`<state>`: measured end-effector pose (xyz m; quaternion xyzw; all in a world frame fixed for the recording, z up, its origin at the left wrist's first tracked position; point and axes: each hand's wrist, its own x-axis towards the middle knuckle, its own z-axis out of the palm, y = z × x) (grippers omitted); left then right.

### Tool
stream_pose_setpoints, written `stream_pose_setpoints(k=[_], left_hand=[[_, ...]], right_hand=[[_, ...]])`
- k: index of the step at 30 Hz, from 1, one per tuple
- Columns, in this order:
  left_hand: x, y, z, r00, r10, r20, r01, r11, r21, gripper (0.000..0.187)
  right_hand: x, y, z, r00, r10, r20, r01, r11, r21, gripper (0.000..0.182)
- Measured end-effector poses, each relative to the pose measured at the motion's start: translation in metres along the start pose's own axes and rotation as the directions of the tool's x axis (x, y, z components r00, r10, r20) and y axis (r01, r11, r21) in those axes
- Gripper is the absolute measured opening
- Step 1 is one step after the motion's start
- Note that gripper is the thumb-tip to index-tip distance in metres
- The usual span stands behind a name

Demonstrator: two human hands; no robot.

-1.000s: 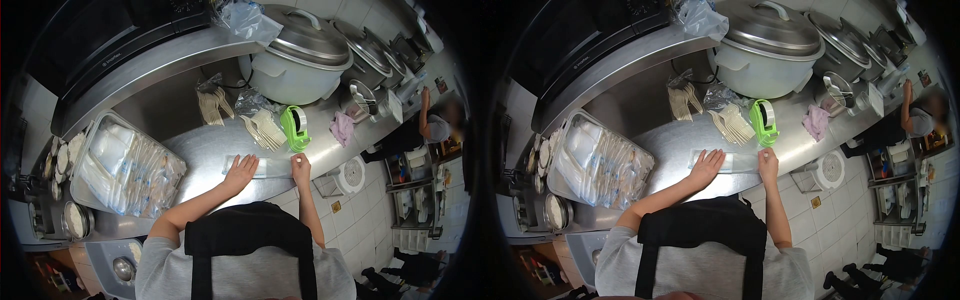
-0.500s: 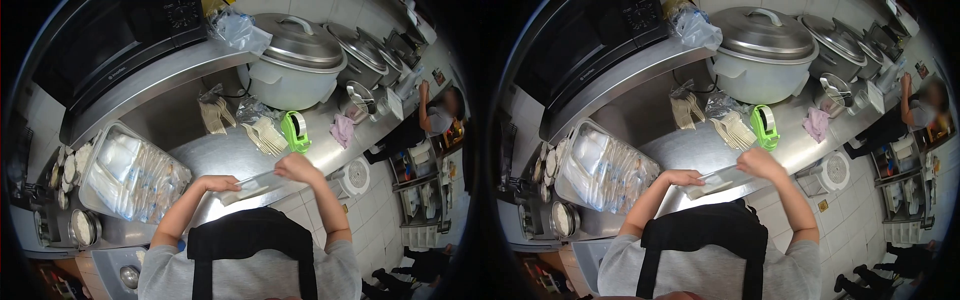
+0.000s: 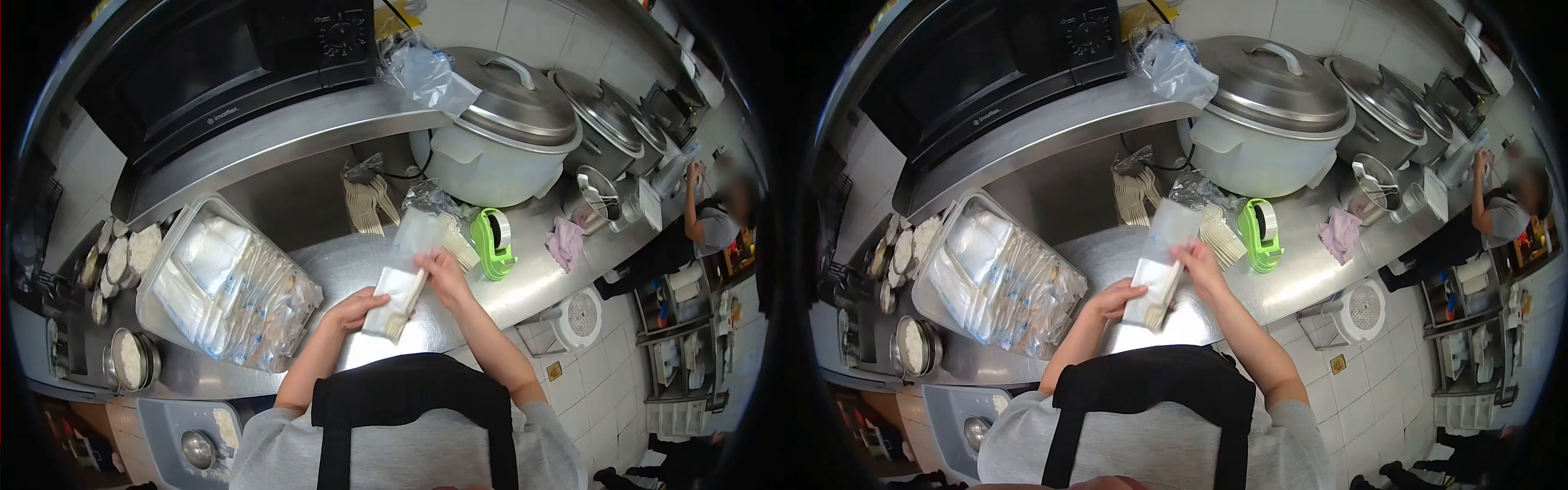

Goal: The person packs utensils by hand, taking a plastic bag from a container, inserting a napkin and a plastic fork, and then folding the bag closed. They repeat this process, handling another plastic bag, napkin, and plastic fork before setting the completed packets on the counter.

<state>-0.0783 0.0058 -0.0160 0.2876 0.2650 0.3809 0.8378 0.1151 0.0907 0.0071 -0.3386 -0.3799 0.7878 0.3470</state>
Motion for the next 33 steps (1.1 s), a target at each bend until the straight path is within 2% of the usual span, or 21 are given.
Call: stream_pose_setpoints(k=[1, 2, 3, 4, 5, 7, 8, 9, 11, 13, 14, 15, 17, 19, 21, 23, 25, 28, 31, 32, 33], left_hand=[[0.002, 0.005, 0.004, 1.000, 0.004, -0.007, -0.004, 1.000, -0.003, 0.046], [0.005, 0.012, 0.007, 0.977, 0.158, -0.140, -0.106, 0.941, 0.320, 0.044], [0.008, 0.017, 0.009, 0.917, 0.337, -0.213, -0.142, 0.774, 0.617, 0.042], [0.011, 0.017, 0.005, 0.844, 0.491, -0.217, -0.225, 0.691, 0.687, 0.031], [0.009, 0.014, 0.007, 0.840, 0.493, -0.227, -0.225, 0.696, 0.682, 0.031], [0.004, 0.012, 0.021, 0.671, 0.735, -0.096, -0.359, 0.435, 0.825, 0.019], [0.001, 0.002, 0.023, 0.668, 0.736, -0.109, -0.302, 0.402, 0.864, 0.015], [-0.002, -0.012, 0.020, 0.662, 0.741, -0.115, -0.304, 0.405, 0.862, 0.015], [-0.008, -0.041, 0.011, 0.753, 0.646, -0.128, -0.091, 0.294, 0.951, 0.015], [-0.013, -0.055, 0.012, 0.779, 0.587, -0.221, -0.005, 0.359, 0.933, 0.015], [-0.016, -0.060, 0.013, 0.796, 0.523, -0.306, 0.082, 0.408, 0.909, 0.015], [-0.017, -0.063, 0.011, 0.796, 0.518, -0.313, 0.086, 0.415, 0.906, 0.015], [-0.016, -0.071, 0.003, 0.772, 0.532, -0.349, 0.140, 0.393, 0.909, 0.016], [-0.010, -0.071, -0.001, 0.771, 0.544, -0.331, 0.133, 0.371, 0.919, 0.019], [-0.002, -0.067, 0.002, 0.751, 0.477, -0.456, 0.048, 0.649, 0.759, 0.023], [0.005, -0.068, -0.014, 0.738, 0.531, -0.417, 0.001, 0.617, 0.787, 0.023], [0.004, -0.056, -0.022, 0.770, 0.350, -0.534, 0.004, 0.834, 0.552, 0.021], [-0.010, -0.053, -0.025, 0.784, 0.225, -0.578, 0.085, 0.885, 0.458, 0.036], [-0.020, -0.044, -0.020, 0.844, -0.038, -0.535, 0.257, 0.904, 0.342, 0.052], [-0.016, -0.044, 0.002, 0.886, 0.009, -0.464, 0.015, 0.999, 0.047, 0.053], [-0.012, -0.043, 0.017, 0.907, 0.087, -0.413, -0.212, 0.940, -0.268, 0.057]], right_hand=[[0.007, -0.011, 0.007, 0.989, -0.145, -0.033, 0.135, 0.968, -0.210, 0.019], [0.009, -0.017, 0.013, 0.956, -0.292, -0.034, 0.253, 0.875, -0.412, 0.013], [0.007, -0.019, 0.019, 0.958, -0.285, -0.028, 0.249, 0.877, -0.411, 0.013], [0.003, -0.021, 0.025, 0.848, -0.524, 0.080, 0.468, 0.669, -0.577, 0.010], [0.001, -0.020, 0.028, 0.680, -0.695, 0.233, 0.623, 0.381, -0.683, 0.008], [-0.009, 0.001, 0.015, 0.600, -0.680, 0.420, 0.695, 0.184, -0.695, 0.018], [-0.017, 0.017, 0.005, 0.541, -0.652, 0.531, 0.735, 0.060, -0.676, 0.021], [-0.025, 0.035, -0.005, 0.601, -0.618, 0.507, 0.701, 0.103, -0.706, 0.019], [-0.040, 0.060, -0.021, 0.665, -0.574, 0.478, 0.659, 0.149, -0.737, 0.019], [-0.052, 0.071, -0.030, 0.833, -0.388, 0.395, 0.520, 0.301, -0.800, 0.017], [-0.053, 0.076, -0.034, 0.838, -0.388, 0.383, 0.515, 0.335, -0.789, 0.013], [-0.054, 0.080, -0.036, 0.842, -0.381, 0.381, 0.511, 0.340, -0.790, 0.013], [-0.052, 0.087, -0.038, 0.940, -0.302, 0.156, 0.306, 0.550, -0.777, 0.012], [-0.045, 0.091, -0.039, 0.956, -0.272, 0.108, 0.247, 0.551, -0.797, 0.014], [-0.039, 0.089, -0.034, 0.967, -0.245, 0.067, 0.196, 0.550, -0.812, 0.018], [-0.038, 0.081, -0.024, 0.975, -0.221, -0.004, 0.137, 0.618, -0.774, 0.022], [-0.035, 0.076, -0.020, 0.976, -0.217, -0.011, 0.134, 0.640, -0.756, 0.023], [-0.033, 0.069, -0.019, 0.975, -0.219, -0.038, 0.126, 0.688, -0.715, 0.024], [-0.033, 0.061, -0.011, 0.977, -0.211, -0.035, 0.129, 0.712, -0.690, 0.024], [-0.033, 0.060, -0.008, 0.979, -0.202, -0.015, 0.135, 0.706, -0.695, 0.024], [-0.033, 0.062, -0.007, 0.980, -0.199, -0.009, 0.137, 0.707, -0.694, 0.024]])
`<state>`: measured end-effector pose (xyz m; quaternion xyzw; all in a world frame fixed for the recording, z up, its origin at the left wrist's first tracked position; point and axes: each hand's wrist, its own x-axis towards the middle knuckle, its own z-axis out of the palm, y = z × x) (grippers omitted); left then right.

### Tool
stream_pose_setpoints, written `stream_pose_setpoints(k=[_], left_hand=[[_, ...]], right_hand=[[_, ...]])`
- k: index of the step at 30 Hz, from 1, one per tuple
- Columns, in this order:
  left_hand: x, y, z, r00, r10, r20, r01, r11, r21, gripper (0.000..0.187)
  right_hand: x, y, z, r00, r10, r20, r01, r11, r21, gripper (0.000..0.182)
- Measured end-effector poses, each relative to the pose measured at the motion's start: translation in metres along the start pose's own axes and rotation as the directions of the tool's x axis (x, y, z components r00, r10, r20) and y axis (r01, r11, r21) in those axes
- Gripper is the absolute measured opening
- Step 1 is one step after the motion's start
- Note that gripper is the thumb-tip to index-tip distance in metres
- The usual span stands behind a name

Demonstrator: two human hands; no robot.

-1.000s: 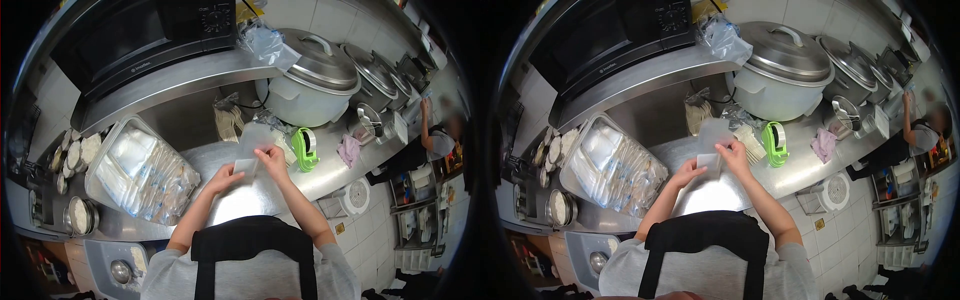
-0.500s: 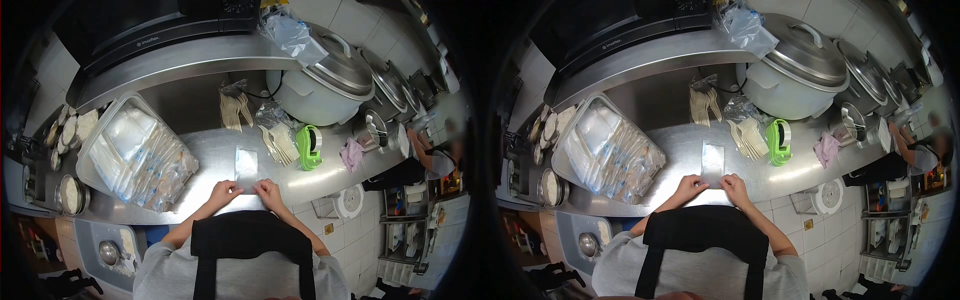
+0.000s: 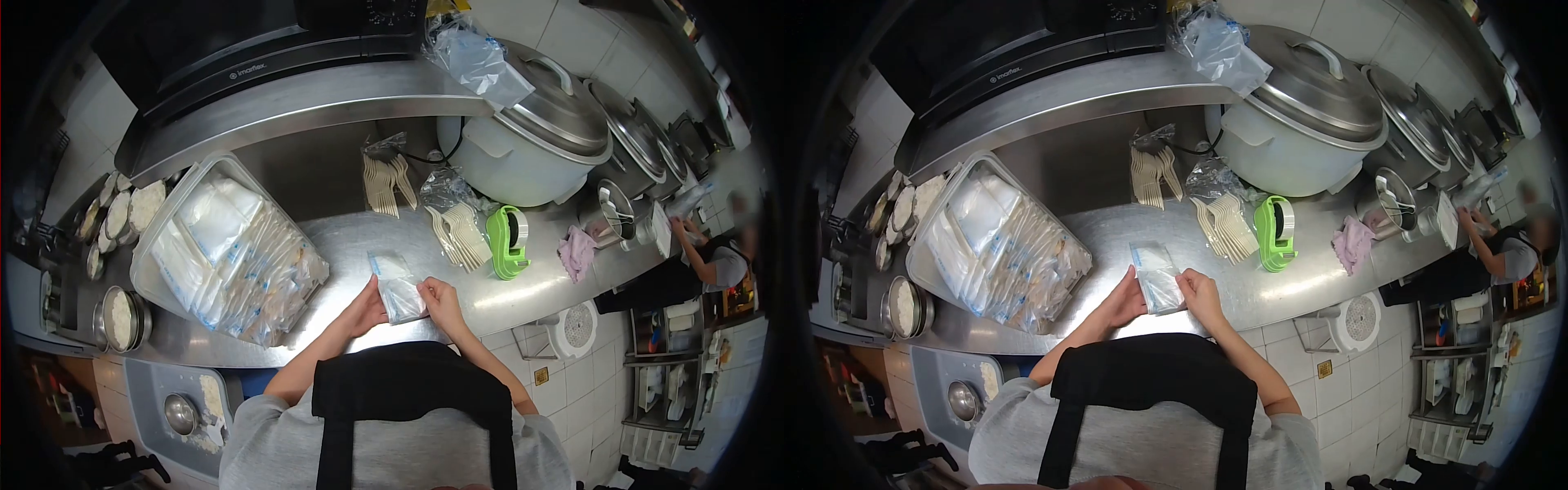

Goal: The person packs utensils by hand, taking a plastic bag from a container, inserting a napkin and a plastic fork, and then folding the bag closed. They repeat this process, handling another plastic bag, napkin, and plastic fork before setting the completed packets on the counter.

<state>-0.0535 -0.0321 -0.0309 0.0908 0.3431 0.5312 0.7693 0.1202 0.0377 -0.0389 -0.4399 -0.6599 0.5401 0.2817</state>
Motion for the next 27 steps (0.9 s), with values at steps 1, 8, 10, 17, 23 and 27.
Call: stream_pose_setpoints(k=[1, 8, 10, 17, 23, 27], left_hand=[[0.009, -0.004, -0.006, 0.987, 0.000, 0.159, 0.026, 0.987, -0.161, 0.053], [0.029, -0.024, -0.002, 0.996, 0.037, -0.077, -0.036, 0.999, 0.012, 0.038], [0.024, -0.019, 0.005, 0.997, 0.022, -0.078, -0.018, 0.999, 0.042, 0.041], [0.007, 0.002, 0.017, 0.986, 0.115, -0.123, -0.090, 0.978, 0.190, 0.047], [0.009, -0.005, 0.028, 0.990, 0.060, -0.125, -0.031, 0.976, 0.216, 0.046], [0.006, -0.006, 0.019, 0.991, 0.058, -0.117, -0.030, 0.973, 0.228, 0.046]], right_hand=[[0.001, 0.001, 0.003, 1.000, -0.011, 0.005, 0.011, 1.000, -0.004, 0.024], [-0.004, -0.014, 0.002, 0.997, -0.069, -0.042, 0.064, 0.991, -0.116, 0.023], [-0.002, -0.003, -0.017, 0.995, -0.102, -0.023, 0.097, 0.980, -0.173, 0.019], [0.024, 0.032, -0.177, 0.485, -0.536, -0.691, 0.091, 0.817, -0.569, 0.017], [0.029, 0.032, -0.195, 0.882, 0.244, -0.403, -0.243, 0.969, 0.055, 0.012], [0.028, 0.033, -0.194, 0.901, 0.316, -0.297, -0.197, 0.909, 0.367, 0.006]])
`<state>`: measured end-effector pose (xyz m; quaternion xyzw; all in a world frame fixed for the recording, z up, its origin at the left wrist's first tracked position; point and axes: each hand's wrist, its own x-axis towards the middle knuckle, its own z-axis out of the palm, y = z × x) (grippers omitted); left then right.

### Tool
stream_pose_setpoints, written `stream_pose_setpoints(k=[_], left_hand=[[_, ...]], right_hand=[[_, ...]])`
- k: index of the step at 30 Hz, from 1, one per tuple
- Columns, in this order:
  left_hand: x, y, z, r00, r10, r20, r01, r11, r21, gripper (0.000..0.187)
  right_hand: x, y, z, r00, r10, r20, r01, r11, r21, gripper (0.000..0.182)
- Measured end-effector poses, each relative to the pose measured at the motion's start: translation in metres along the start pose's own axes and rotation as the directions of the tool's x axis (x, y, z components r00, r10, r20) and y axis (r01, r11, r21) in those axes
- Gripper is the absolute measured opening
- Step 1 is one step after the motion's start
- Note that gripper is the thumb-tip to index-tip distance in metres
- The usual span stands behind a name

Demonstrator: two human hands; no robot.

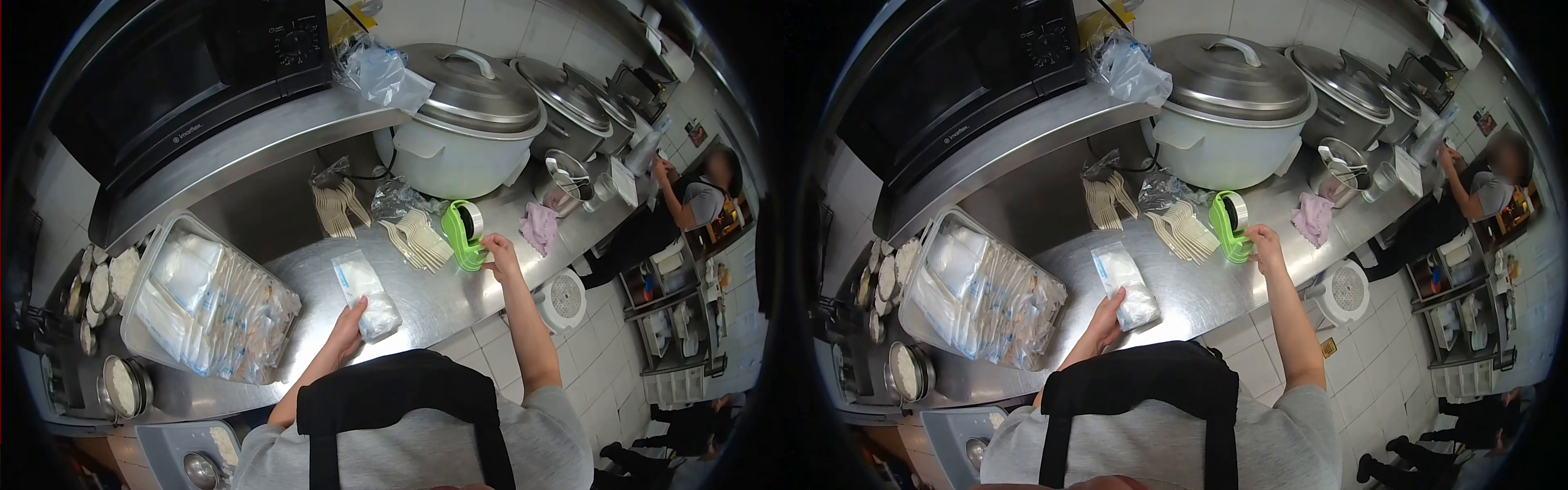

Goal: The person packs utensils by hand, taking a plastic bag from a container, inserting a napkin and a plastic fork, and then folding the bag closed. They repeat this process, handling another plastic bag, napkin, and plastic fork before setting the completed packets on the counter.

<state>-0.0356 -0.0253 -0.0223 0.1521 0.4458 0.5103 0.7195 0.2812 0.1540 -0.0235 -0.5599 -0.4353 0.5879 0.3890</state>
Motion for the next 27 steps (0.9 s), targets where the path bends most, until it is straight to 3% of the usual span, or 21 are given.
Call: stream_pose_setpoints(k=[1, 2, 4, 7, 8, 9, 10, 11, 15, 17, 18, 21, 22, 23, 25, 27], left_hand=[[-0.001, -0.001, -0.003, 1.000, 0.010, -0.012, -0.010, 1.000, 0.001, 0.046], [-0.001, -0.001, -0.005, 1.000, 0.020, -0.024, -0.020, 1.000, 0.002, 0.046], [-0.002, 0.000, -0.007, 0.999, 0.023, -0.035, -0.023, 1.000, -0.008, 0.047], [-0.001, -0.002, -0.007, 0.999, -0.001, -0.041, 0.000, 1.000, -0.016, 0.047], [0.001, -0.002, -0.006, 0.999, -0.019, -0.033, 0.018, 1.000, -0.014, 0.047], [0.002, -0.002, -0.004, 0.999, -0.020, -0.034, 0.020, 1.000, -0.011, 0.047], [0.004, -0.002, -0.002, 1.000, -0.025, -0.019, 0.025, 1.000, 0.004, 0.047], [0.005, -0.001, -0.001, 1.000, -0.029, -0.002, 0.029, 0.999, 0.018, 0.047], [0.008, 0.003, 0.009, 0.999, -0.044, 0.029, 0.042, 0.997, 0.061, 0.045], [0.004, 0.010, 0.016, 0.997, 0.004, 0.075, -0.011, 0.996, 0.084, 0.045], [0.003, 0.013, 0.020, 0.997, 0.006, 0.077, -0.012, 0.997, 0.081, 0.043], [0.003, 0.015, 0.023, 0.994, 0.002, 0.110, -0.016, 0.992, 0.125, 0.044], [0.000, 0.018, 0.029, 0.993, 0.000, 0.115, -0.017, 0.989, 0.147, 0.044], [0.001, 0.018, 0.031, 0.996, 0.019, 0.083, -0.030, 0.990, 0.137, 0.044], [0.006, 0.016, 0.034, 0.992, -0.041, 0.119, 0.015, 0.979, 0.206, 0.046], [0.004, 0.016, 0.040, 0.987, -0.003, 0.158, -0.029, 0.979, 0.204, 0.047]], right_hand=[[0.000, 0.004, 0.000, 0.997, -0.082, -0.004, 0.081, 0.987, 0.141, 0.006], [-0.003, 0.011, 0.001, 0.997, -0.081, 0.001, 0.080, 0.987, 0.139, 0.006], [-0.015, 0.025, 0.007, 0.970, -0.164, -0.180, 0.217, 0.918, 0.333, 0.007], [-0.018, 0.049, 0.009, 0.935, -0.247, -0.256, 0.319, 0.902, 0.291, 0.006], [-0.008, 0.064, 0.007, 0.884, -0.341, -0.319, 0.398, 0.908, 0.132, 0.010], [-0.011, 0.062, 0.009, 0.884, -0.339, -0.321, 0.397, 0.908, 0.135, 0.010], [-0.012, 0.059, 0.011, 0.773, -0.536, -0.340, 0.519, 0.842, -0.147, 0.012], [-0.014, 0.056, 0.013, 0.636, -0.714, -0.294, 0.586, 0.694, -0.418, 0.015], [-0.019, 0.070, -0.008, 0.697, -0.645, -0.313, 0.508, 0.753, -0.419, 0.014], [-0.034, 0.062, -0.009, 0.879, -0.298, -0.372, 0.344, 0.937, 0.061, 0.014], [-0.037, 0.065, -0.013, 0.818, -0.456, -0.351, 0.452, 0.887, -0.098, 0.010], [-0.064, 0.030, 0.003, 0.836, -0.471, -0.281, 0.479, 0.877, -0.043, 0.010], [-0.070, 0.021, 0.013, 0.850, -0.477, -0.223, 0.483, 0.875, -0.032, 0.022], [-0.079, 0.008, 0.028, 0.860, -0.473, -0.189, 0.479, 0.878, -0.017, 0.022], [-0.103, -0.025, 0.064, 0.814, -0.578, 0.052, 0.579, 0.815, 0.001, 0.039], [-0.129, -0.054, 0.104, 0.834, -0.512, 0.208, 0.520, 0.854, 0.015, 0.058]])
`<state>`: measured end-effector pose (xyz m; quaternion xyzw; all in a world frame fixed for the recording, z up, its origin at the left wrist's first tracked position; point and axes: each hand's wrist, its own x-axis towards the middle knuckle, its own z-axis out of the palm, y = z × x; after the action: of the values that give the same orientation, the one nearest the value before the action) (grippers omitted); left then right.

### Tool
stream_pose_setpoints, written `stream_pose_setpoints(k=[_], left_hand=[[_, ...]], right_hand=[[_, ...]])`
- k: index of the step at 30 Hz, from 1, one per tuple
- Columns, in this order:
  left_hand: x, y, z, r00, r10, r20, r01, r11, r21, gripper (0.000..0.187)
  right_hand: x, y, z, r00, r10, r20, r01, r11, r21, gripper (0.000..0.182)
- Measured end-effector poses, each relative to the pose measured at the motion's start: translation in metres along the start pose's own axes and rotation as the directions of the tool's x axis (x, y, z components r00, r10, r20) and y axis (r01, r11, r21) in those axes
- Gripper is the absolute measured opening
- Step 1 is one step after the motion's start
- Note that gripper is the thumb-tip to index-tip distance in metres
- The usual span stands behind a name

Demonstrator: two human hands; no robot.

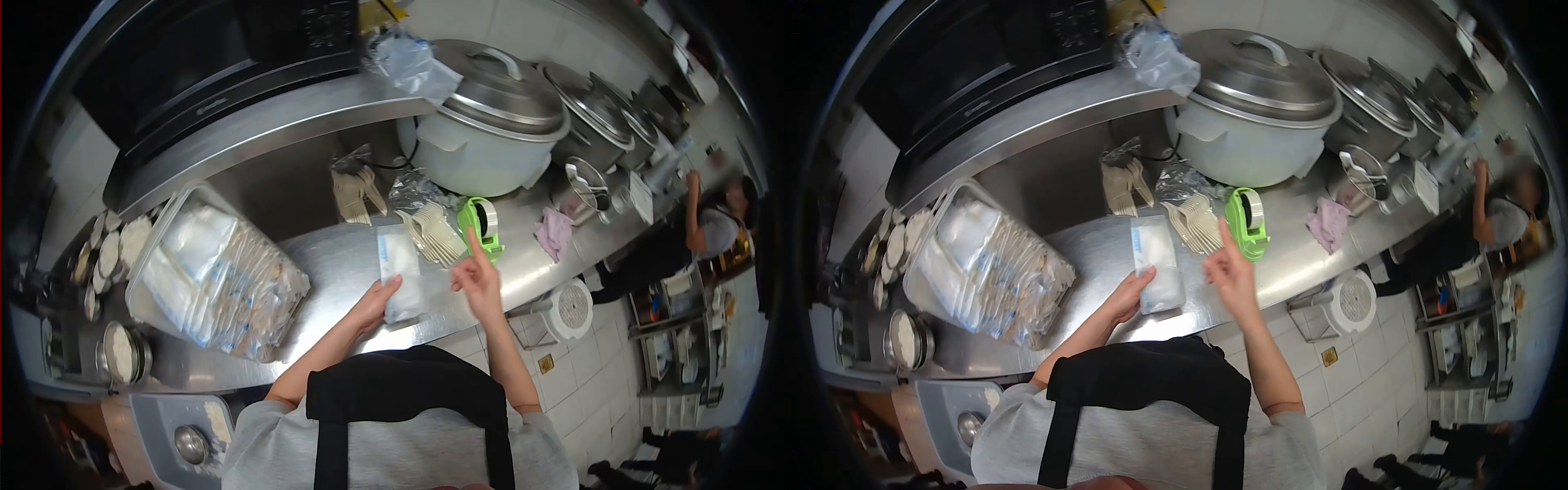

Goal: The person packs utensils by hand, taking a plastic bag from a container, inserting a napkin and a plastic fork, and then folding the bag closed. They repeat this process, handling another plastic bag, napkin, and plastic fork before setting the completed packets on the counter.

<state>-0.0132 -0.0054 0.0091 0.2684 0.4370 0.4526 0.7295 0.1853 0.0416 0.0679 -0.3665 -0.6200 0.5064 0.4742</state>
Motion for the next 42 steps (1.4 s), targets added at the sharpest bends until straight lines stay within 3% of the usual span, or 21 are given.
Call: stream_pose_setpoints(k=[4, 6, 9, 12, 14, 17, 19, 20, 22, 23, 24, 26, 27, 29, 31, 32, 34, 38, 40, 41, 42], left_hand=[[-0.011, 0.003, 0.005, 0.997, 0.052, 0.060, -0.056, 0.996, 0.066, 0.052], [-0.017, 0.000, 0.000, 0.996, 0.083, 0.030, -0.084, 0.996, 0.041, 0.054], [-0.029, 0.000, -0.002, 0.991, 0.127, -0.038, -0.128, 0.991, -0.031, 0.056], [-0.044, 0.001, 0.000, 0.955, 0.258, -0.146, -0.256, 0.966, 0.028, 0.057], [-0.058, 0.007, -0.003, 0.941, 0.279, -0.191, -0.207, 0.921, 0.330, 0.058], [-0.063, -0.014, -0.016, 0.859, 0.430, -0.277, -0.326, 0.877, 0.352, 0.057], [-0.074, -0.017, -0.028, 0.894, 0.391, -0.218, -0.327, 0.903, 0.280, 0.052], [-0.086, -0.010, -0.030, 0.924, 0.342, -0.172, -0.300, 0.925, 0.232, 0.051], [-0.106, 0.002, -0.025, 0.852, 0.434, -0.293, -0.400, 0.900, 0.172, 0.050], [-0.116, 0.007, -0.021, 0.782, 0.484, -0.392, -0.478, 0.870, 0.120, 0.049], [-0.127, 0.016, -0.020, 0.729, 0.493, -0.474, -0.496, 0.859, 0.130, 0.049], [-0.137, 0.028, -0.033, 0.591, 0.576, -0.566, -0.586, 0.788, 0.189, 0.044], [-0.139, 0.039, -0.037, 0.573, 0.587, -0.572, -0.598, 0.777, 0.198, 0.044], [-0.143, 0.063, -0.045, 0.471, 0.607, -0.641, -0.775, 0.631, 0.028, 0.041], [-0.155, 0.093, -0.051, 0.523, 0.606, -0.600, -0.786, 0.614, -0.066, 0.040], [-0.159, 0.109, -0.052, 0.523, 0.598, -0.607, -0.797, 0.596, -0.100, 0.041], [-0.174, 0.128, -0.067, 0.584, 0.664, -0.467, -0.803, 0.558, -0.210, 0.047], [-0.211, 0.123, -0.069, 0.608, 0.623, -0.493, -0.787, 0.554, -0.271, 0.053], [-0.233, 0.112, -0.072, 0.547, 0.710, -0.443, -0.721, 0.669, 0.182, 0.056], [-0.242, 0.113, -0.072, 0.463, 0.779, -0.422, -0.667, 0.620, 0.413, 0.052], [-0.251, 0.116, -0.074, 0.457, 0.783, -0.421, -0.670, 0.615, 0.416, 0.052]], right_hand=[[0.002, -0.001, 0.051, 0.975, -0.015, 0.220, 0.031, 0.997, -0.070, 0.065], [0.004, 0.007, 0.065, 0.974, -0.142, 0.176, 0.196, 0.920, -0.340, 0.065], [0.009, 0.018, 0.079, 0.970, -0.139, 0.200, 0.202, 0.918, -0.342, 0.064], [0.009, 0.026, 0.092, 0.954, -0.158, 0.255, 0.243, 0.907, -0.345, 0.064], [0.011, 0.028, 0.105, 0.921, -0.212, 0.326, 0.315, 0.898, -0.306, 0.064], [0.019, 0.013, 0.117, 0.907, -0.132, 0.400, 0.265, 0.917, -0.297, 0.065], [0.029, -0.005, 0.121, 0.866, 0.186, 0.465, 0.182, 0.747, -0.639, 0.065], [0.036, 0.007, 0.119, 0.852, 0.169, 0.496, 0.216, 0.748, -0.627, 0.065], [0.049, 0.031, 0.124, 0.765, 0.094, 0.638, 0.001, 0.989, -0.146, 0.063], [0.047, 0.028, 0.128, 0.729, 0.046, 0.683, -0.072, 0.997, 0.010, 0.060], [0.042, 0.016, 0.137, 0.714, 0.032, 0.700, -0.058, 0.998, 0.013, 0.060], [0.028, -0.009, 0.156, 0.681, -0.220, 0.699, -0.017, 0.949, 0.315, 0.056], [0.016, -0.030, 0.167, 0.720, -0.171, 0.672, -0.088, 0.939, 0.333, 0.045], [0.027, -0.040, 0.185, 0.719, -0.229, 0.656, -0.014, 0.939, 0.343, 0.034], [0.043, -0.052, 0.211, 0.715, -0.279, 0.641, 0.023, 0.926, 0.377, 0.006], [0.049, -0.065, 0.223, 0.753, -0.231, 0.617, -0.043, 0.917, 0.396, 0.007], [0.072, -0.071, 0.245, 0.739, -0.238, 0.630, -0.082, 0.897, 0.435, 0.009], [0.110, -0.064, 0.279, 0.733, -0.262, 0.628, 0.032, 0.935, 0.352, 0.011], [0.112, -0.073, 0.279, 0.733, -0.243, 0.635, 0.084, 0.959, 0.270, 0.013], [0.109, -0.085, 0.270, 0.692, -0.400, 0.601, 0.495, 0.869, 0.008, 0.017], [0.103, -0.101, 0.264, 0.585, -0.532, 0.612, 0.784, 0.564, -0.259, 0.021]])
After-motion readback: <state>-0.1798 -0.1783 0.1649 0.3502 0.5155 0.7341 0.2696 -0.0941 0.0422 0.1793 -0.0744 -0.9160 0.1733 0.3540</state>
